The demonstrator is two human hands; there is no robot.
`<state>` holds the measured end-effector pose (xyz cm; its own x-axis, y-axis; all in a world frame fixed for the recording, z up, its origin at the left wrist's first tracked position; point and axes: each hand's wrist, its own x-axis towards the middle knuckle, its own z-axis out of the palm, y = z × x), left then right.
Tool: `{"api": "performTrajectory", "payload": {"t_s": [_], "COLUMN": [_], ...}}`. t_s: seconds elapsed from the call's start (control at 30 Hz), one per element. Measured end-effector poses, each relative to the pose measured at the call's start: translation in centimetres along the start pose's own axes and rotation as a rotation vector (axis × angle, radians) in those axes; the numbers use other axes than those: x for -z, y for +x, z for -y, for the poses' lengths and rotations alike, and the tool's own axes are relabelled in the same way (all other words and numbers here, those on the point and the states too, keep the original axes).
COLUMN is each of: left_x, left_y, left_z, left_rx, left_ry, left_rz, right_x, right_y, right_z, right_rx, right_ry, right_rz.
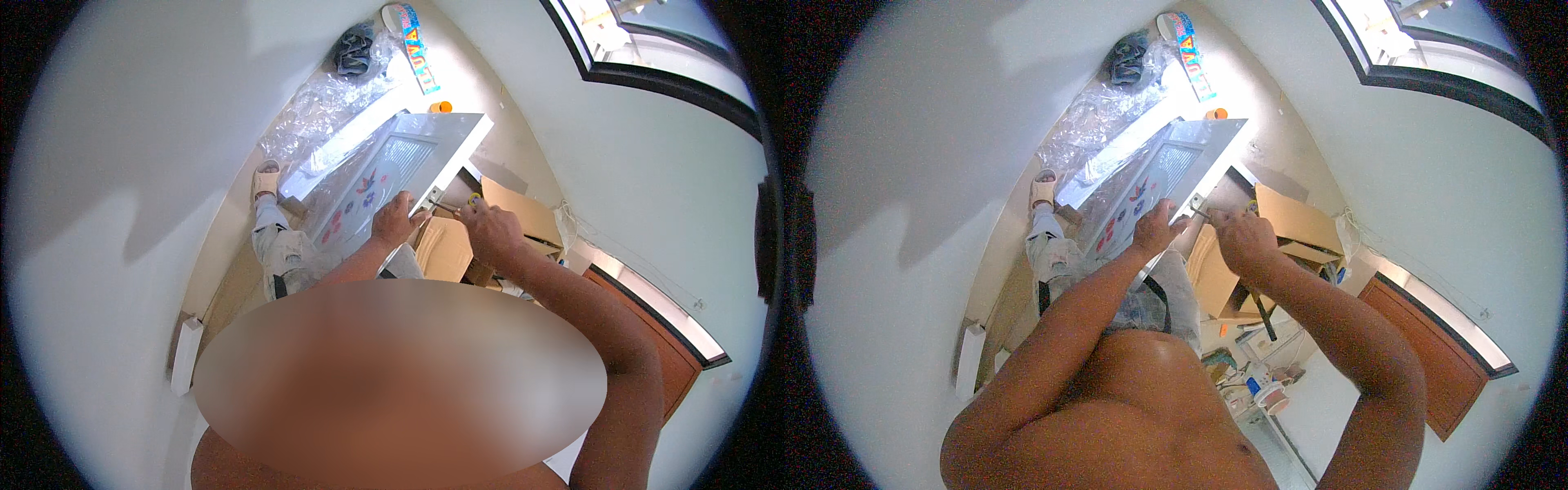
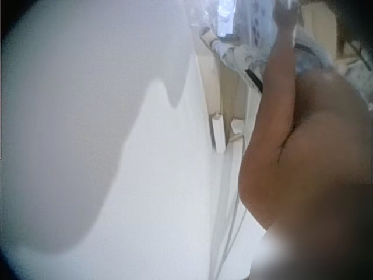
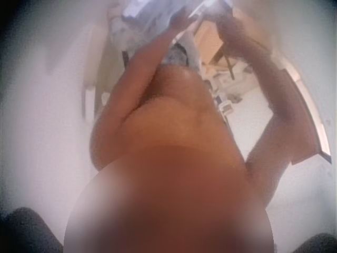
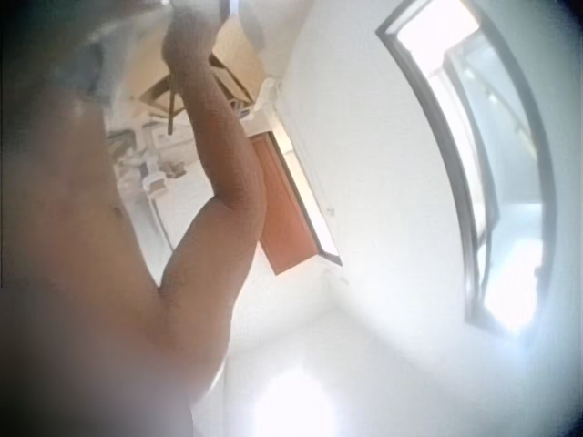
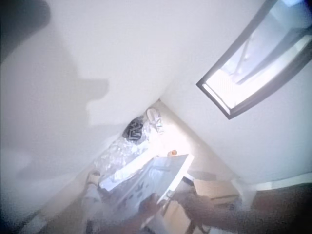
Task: The person walks through a room carrying a metal hinge and a screwdriver, then attaches the hinge to a white cabinet door using the screwdriver to drive screws into the hinge holes.
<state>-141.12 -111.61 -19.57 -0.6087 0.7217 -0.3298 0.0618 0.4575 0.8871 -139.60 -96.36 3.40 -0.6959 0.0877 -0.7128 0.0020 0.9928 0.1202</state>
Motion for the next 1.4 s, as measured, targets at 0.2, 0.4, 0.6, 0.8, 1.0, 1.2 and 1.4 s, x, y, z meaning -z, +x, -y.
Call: {"api": "performTrajectory", "payload": {"t_s": [0.2, 0.4, 0.6, 0.8, 1.0, 1.2, 1.4], "left_x": [-0.5, 0.2, 0.3, 0.1, 1.1, 0.7, 0.4], "left_y": [-0.1, 0.4, 0.1, 0.6, 1.0, 1.0, 1.1], "left_z": [0.2, -0.4, -0.4, -0.5, -1.1, -0.7, -0.6], "left_rx": [0.009, 0.023, -0.007, -0.008, 0.065, 0.021, 0.043], "left_ry": [0.008, -0.009, -0.032, -0.007, 0.001, -0.031, -0.019], "left_rz": [0.003, 0.030, 0.004, -0.012, 0.122, 0.042, 0.049], "right_x": [-1.2, -0.3, 1.9, 2.2, 1.4, 2.4, 1.9], "right_y": [3.0, 1.4, 1.1, 2.7, 0.7, 1.3, 2.2], "right_z": [-2.0, -2.0, 1.1, -0.8, 0.8, 1.0, 0.8], "right_rx": [-0.341, -0.525, -0.019, -0.807, -0.268, -0.001, -0.274], "right_ry": [0.482, 0.783, -0.049, 1.353, 0.203, -0.047, 0.205], "right_rz": [0.156, 0.179, 0.285, 0.361, 0.068, 0.231, 0.318]}}
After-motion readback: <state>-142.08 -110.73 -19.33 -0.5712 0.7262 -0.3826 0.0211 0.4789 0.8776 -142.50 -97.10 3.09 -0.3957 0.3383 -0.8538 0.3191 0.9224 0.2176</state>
